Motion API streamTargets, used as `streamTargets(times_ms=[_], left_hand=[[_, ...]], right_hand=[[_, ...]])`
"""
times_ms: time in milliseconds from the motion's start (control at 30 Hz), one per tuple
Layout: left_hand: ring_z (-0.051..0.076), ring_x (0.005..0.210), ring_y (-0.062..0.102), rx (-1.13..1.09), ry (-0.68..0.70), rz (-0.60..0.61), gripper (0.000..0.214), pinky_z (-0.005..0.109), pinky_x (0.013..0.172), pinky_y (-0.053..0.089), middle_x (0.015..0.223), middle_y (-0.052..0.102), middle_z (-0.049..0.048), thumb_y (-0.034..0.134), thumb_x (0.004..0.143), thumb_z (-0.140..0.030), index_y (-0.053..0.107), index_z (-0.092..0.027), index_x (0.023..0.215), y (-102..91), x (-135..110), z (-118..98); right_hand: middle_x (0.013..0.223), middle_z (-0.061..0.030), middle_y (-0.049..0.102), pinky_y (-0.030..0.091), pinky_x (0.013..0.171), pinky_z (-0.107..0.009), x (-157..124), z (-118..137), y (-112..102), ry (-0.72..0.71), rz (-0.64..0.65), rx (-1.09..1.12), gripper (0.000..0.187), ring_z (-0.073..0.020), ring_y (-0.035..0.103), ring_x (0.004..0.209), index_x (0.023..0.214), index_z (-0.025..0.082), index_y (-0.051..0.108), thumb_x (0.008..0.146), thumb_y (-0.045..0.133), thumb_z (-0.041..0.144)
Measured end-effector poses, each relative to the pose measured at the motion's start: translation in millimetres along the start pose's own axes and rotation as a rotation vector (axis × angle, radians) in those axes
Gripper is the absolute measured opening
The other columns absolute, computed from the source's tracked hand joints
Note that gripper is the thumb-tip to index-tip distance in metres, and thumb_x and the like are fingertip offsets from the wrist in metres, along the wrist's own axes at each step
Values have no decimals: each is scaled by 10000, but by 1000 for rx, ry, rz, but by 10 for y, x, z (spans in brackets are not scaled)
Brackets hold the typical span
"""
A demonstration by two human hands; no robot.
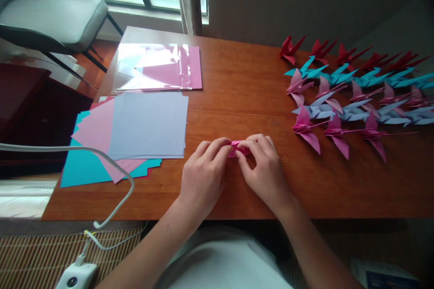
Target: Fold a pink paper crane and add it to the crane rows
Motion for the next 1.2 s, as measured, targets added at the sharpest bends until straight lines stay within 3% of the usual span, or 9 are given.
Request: streamTargets(times_ms=[467, 867, 1067, 1200], left_hand=[[231, 1005, 629, 12, 3, 0, 258, 350, 859, 544, 1240, 720, 40, 519, 956, -82, 671, -208, 1121, 22, -22, 12], [242, 1061, 631, -4, -12, 26, 306, 366, 903, 547, 1263, 706, 43, 499, 944, -55, 661, -205, 1155, 48, -17, 36], [221, 1043, 665, -187, -51, -91, 263, 355, 904, 546, 1165, 734, 39, 486, 959, -71, 684, -222, 1044, -26, -46, 99], [209, 1008, 685, -265, -38, -162, 264, 340, 875, 545, 1124, 744, 39, 486, 949, -63, 686, -222, 1017, -83, -68, 102]], right_hand=[[942, -61, 624, 498, 836, -392, 27, -34, 29, -15, 12, 10, 84, -240, 558, 901, 958, 216, 661, 902, 654, 154], [959, -70, 637, 502, 853, -391, -5, -67, -4, -104, -4, 72, 336, -241, 578, 938, 973, 228, 669, 906, 443, -11], [969, -57, 666, 529, 826, -379, 30, -98, -124, -7, -122, 183, 166, -228, 633, 920, 986, 232, 663, 955, 532, 135], [1025, -85, 669, 511, 908, -441, 83, -49, -155, -95, -115, 46, 160, -264, 604, 993, 1056, 222, 683, 946, 575, 179]])
Point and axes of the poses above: each hand's wrist, its own x-axis towards the middle knuckle, its own y-axis out of the palm, z = x × y, the point moved 6 cm from there along x, towards the middle knuckle
